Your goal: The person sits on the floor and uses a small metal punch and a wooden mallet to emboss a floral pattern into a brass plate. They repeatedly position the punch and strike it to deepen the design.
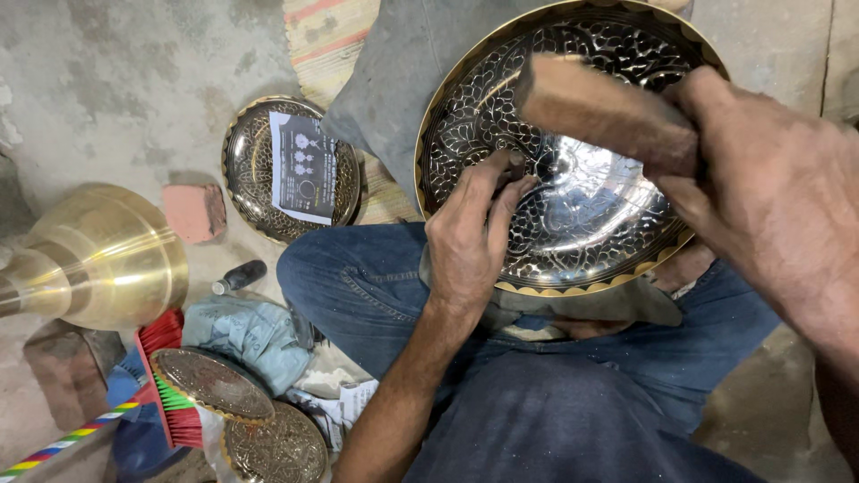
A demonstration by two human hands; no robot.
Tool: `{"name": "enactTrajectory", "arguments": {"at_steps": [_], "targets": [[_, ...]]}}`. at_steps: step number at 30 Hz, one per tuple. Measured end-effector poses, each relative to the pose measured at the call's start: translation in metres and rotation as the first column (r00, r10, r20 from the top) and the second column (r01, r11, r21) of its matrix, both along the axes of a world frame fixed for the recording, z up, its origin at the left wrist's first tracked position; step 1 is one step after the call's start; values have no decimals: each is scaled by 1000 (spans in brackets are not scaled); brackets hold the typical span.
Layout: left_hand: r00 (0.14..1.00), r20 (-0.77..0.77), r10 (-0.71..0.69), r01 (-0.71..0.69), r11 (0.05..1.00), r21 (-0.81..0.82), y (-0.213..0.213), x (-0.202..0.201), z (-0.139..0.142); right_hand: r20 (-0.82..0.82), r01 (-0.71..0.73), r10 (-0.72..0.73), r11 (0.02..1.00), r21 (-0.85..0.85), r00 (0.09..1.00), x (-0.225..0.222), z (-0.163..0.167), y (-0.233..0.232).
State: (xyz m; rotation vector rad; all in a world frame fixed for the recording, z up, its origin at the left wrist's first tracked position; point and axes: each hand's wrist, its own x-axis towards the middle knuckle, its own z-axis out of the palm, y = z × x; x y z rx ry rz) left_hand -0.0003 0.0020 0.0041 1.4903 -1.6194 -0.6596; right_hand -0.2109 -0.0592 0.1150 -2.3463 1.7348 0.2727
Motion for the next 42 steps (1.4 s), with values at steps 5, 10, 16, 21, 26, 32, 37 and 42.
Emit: {"name": "enactTrajectory", "arguments": {"at_steps": [5,10,16,21,26,32,37,42], "targets": [[1000,27,9,-9,1000,-13,-1,1,-1,-106,-192,176,967,-167,979,-1,-1,3],[1000,18,-9,9,1000,25,1,2,-8,-210,-270,228,942,-201,951,-5,-8,2],[998,65,-9,9,1000,3,0,1,-9,-211,-288,248,938,-190,946,-8,-12,3],[1000,17,-8,8,1000,-2,-1,2,0,-155,-59,64,998,34,986,-8,-13,3],[1000,-8,-8,9,999,39,-3,3,2,-77,-151,142,979,-140,987,-9,-14,5],[1000,20,-18,19,999,-41,-3,2,-7,43,-111,119,982,-150,992,-10,-11,9],[999,31,-44,44,999,-6,-12,2,-16,16,-153,163,953,-261,986,-7,-8,14],[1000,-2,-7,7,994,-111,-10,0,-20,-65,-207,197,924,-323,978,-10,-7,17]]}}
